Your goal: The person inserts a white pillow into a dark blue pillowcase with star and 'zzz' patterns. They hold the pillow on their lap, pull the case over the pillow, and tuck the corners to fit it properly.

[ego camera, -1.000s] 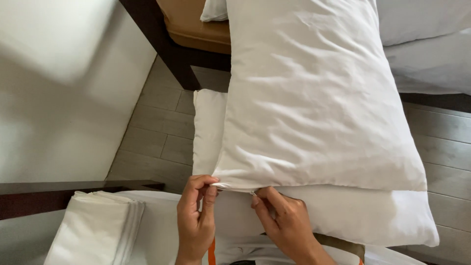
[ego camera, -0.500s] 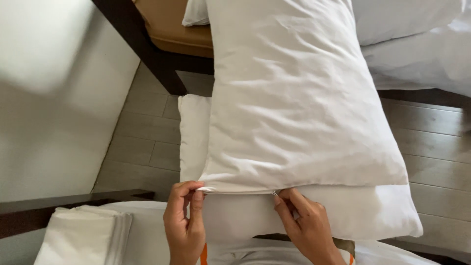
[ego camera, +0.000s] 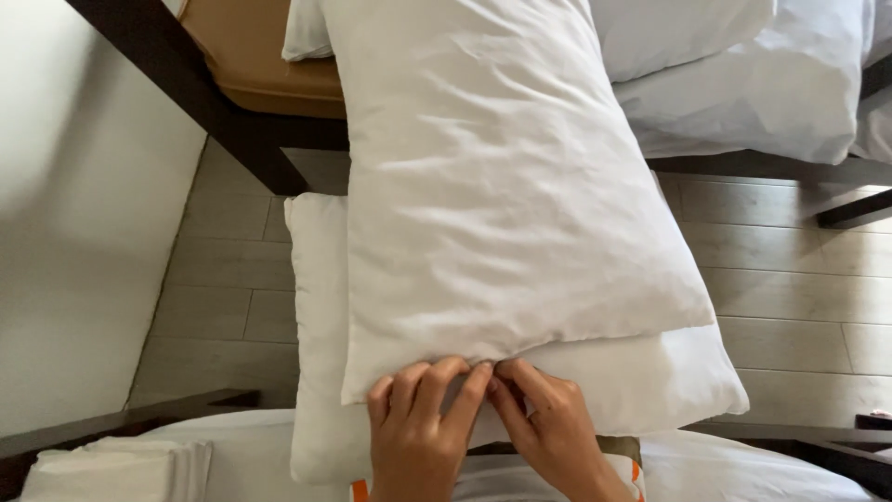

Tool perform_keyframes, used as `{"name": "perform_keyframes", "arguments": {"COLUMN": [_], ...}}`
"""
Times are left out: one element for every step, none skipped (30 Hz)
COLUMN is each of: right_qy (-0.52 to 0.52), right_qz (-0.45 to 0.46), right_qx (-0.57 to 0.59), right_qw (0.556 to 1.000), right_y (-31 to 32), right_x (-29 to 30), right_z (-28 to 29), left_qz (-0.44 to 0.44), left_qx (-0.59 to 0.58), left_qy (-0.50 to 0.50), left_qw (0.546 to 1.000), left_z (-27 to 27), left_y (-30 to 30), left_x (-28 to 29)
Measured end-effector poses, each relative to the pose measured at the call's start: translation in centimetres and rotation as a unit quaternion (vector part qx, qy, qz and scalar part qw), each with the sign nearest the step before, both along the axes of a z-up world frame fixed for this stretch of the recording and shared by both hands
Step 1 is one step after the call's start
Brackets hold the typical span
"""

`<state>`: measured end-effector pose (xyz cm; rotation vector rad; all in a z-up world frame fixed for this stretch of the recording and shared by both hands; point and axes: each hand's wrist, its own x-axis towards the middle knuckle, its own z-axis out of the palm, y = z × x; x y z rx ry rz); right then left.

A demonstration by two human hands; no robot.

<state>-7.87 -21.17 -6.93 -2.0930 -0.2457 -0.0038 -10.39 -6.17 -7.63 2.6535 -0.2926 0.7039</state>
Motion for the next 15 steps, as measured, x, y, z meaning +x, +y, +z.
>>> {"name": "perform_keyframes", "arguments": {"right_qy": [-0.003, -0.005, -0.006, -0.012, -0.017, -0.017, -0.014, -0.012, -0.012, -0.026, -0.039, -0.04, -0.038, -0.036, -0.037], "right_qz": [-0.001, -0.003, -0.008, -0.012, -0.016, -0.018, -0.018, -0.017, -0.019, -0.02, -0.02, -0.022, -0.03, -0.038, -0.04], "right_qx": [-0.006, -0.012, -0.013, -0.028, -0.043, -0.044, -0.053, -0.062, -0.063, -0.067, -0.07, -0.071, -0.079, -0.085, -0.086], "right_qw": [1.0, 1.0, 1.0, 0.999, 0.999, 0.999, 0.998, 0.998, 0.998, 0.997, 0.997, 0.996, 0.996, 0.995, 0.995], "right_y": [0.0, 0.0, -0.2, -0.3, -0.5, -0.6, -0.7, -0.8, -0.9, -0.9, -1.0, -1.3, -1.6, -1.9, -2.3], "right_x": [0.0, -0.1, -0.1, -0.1, -0.1, -0.2, -0.2, -0.2, -0.2, -0.1, 0.0, 0.1, 0.1, 0.2, 0.4], "right_z": [0.0, 0.0, -0.2, -0.3, -0.5, -0.5, -0.5, -0.6, -0.5, -0.5, -0.4, -0.5, -0.5, -0.6, -0.5], "left_qz": [0.009, 0.017, 0.012, 0.022, 0.031, 0.029, 0.03, 0.031, 0.03, 0.021, 0.012, 0.011, 0.012, 0.013, 0.011], "left_qx": [0.009, 0.017, 0.016, 0.02, 0.024, 0.023, 0.027, 0.03, 0.029, 0.028, 0.027, 0.026, 0.02, 0.014, 0.014], "left_qy": [-0.011, -0.022, -0.023, -0.028, -0.033, -0.033, -0.035, -0.037, -0.037, -0.036, -0.035, -0.035, -0.024, -0.013, -0.014], "left_qw": [1.0, 0.999, 1.0, 0.999, 0.999, 0.999, 0.999, 0.998, 0.998, 0.999, 0.999, 0.999, 0.999, 1.0, 1.0], "left_z": [-0.3, -0.6, -0.6, -0.5, -0.6, -0.3, -0.1, 0.0, 0.1, 0.2, 0.3, 0.0, -0.3, -0.7, -0.9], "left_y": [-0.2, -0.4, -0.3, -0.2, -0.1, -0.1, 0.0, 0.1, 0.2, 0.4, 0.5, 0.6, 0.8, 0.9, 1.0], "left_x": [0.3, 0.7, 0.9, 1.1, 1.3, 1.4, 1.5, 1.7, 1.6, 1.7, 1.7, 1.6, 1.4, 1.4, 1.4]}}
